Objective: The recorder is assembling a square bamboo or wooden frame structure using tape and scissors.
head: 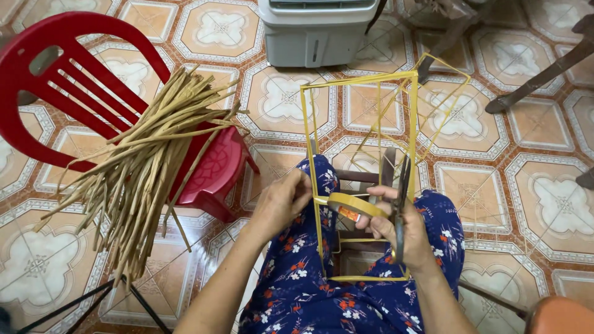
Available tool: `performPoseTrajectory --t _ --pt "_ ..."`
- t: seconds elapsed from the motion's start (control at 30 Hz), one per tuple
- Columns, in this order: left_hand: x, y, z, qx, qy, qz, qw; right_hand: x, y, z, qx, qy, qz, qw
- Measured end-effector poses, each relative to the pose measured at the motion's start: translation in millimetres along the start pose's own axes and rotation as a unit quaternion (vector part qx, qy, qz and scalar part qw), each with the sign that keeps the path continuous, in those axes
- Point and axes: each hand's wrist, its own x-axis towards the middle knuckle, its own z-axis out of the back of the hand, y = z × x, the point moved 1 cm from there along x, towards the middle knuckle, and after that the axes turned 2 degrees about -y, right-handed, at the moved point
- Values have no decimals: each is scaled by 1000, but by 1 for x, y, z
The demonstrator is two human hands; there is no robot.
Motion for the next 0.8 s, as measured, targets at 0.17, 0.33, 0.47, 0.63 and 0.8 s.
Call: performPoseTrajectory --t 0.17,0.33,0.47,0.63,0.8 --pt "-16 43 -47 -303 9 81 950 4 4 11 15 1 -12 1000" --pt "-21 37 -57 -418 10 172 892 9 33 24 24 43 -43 998" --pt "-19 41 -61 -483 -38 196 852 5 54 79 -82 89 -52 991" --pt "-18 36 -56 -493 -48 201 845 -9 63 139 -202 -37 -133 970" --pt "-19 44 -62 -454 -57 174 872 -9 52 138 -347 -116 -107 925"
